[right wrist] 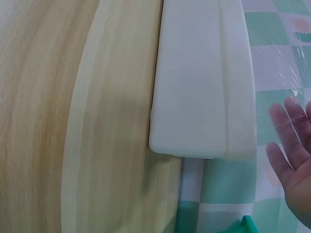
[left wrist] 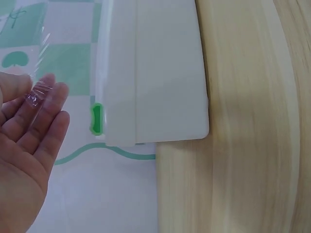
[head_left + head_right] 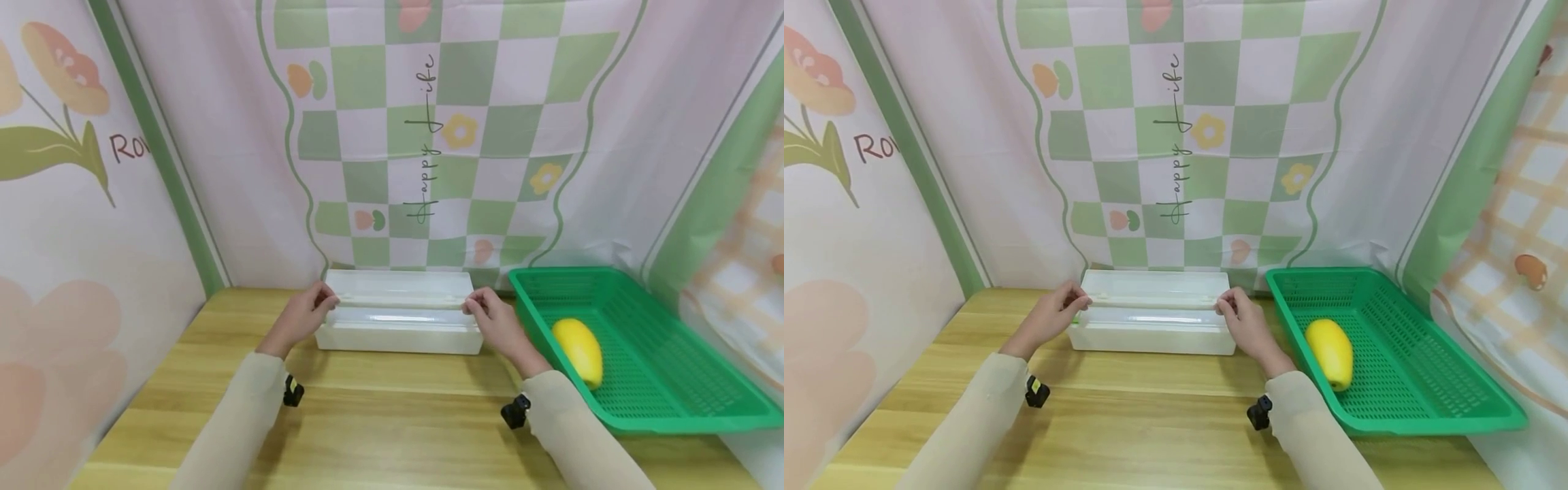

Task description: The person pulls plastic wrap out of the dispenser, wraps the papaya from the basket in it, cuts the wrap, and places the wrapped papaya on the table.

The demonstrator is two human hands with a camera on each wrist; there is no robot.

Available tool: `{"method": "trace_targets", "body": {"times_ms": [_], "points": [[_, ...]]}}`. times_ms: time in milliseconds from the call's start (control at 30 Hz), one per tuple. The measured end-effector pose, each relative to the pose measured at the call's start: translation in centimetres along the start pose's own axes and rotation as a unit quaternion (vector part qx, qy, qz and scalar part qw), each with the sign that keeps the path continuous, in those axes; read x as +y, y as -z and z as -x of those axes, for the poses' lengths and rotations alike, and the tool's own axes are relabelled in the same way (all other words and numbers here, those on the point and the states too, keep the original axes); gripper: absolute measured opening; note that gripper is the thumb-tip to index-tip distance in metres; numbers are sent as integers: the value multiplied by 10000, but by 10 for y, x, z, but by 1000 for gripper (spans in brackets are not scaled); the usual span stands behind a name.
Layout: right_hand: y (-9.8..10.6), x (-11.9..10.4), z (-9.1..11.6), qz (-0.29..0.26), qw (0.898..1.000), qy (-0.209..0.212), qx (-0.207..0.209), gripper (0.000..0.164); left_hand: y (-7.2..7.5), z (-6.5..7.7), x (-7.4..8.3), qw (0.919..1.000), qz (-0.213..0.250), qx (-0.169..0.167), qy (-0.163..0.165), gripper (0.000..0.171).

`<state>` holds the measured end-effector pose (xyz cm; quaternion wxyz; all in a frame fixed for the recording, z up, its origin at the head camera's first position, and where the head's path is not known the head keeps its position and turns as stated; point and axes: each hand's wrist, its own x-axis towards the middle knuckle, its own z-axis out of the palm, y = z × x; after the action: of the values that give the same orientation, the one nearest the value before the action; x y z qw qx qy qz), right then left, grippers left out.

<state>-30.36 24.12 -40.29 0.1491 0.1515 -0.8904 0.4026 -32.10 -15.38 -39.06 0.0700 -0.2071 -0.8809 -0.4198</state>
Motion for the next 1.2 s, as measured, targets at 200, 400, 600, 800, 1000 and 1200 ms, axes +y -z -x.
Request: {"method": "trace_targets", "body": {"times_ms": [200,400,600,800,1000,1200], "points": [[3,-5,-1,-100,9993,250,258,18,4,1,7,9999,116,113,5,15],[5,-10,-2,-107,9977,464,485,15,7,1,12,9995,91,287,-108,16],[9,-16,-2,-98,9970,499,582,17,10,1,17,9986,238,446,-164,15],[15,-24,-3,-184,9972,471,548,21,14,1,23,9970,240,657,-346,14],[23,-32,-3,-294,9953,664,649,21,18,-1,30,9950,285,789,-536,17],[29,-39,-7,-263,9916,976,810,19,24,-2,39,9925,319,996,-640,17]]}}
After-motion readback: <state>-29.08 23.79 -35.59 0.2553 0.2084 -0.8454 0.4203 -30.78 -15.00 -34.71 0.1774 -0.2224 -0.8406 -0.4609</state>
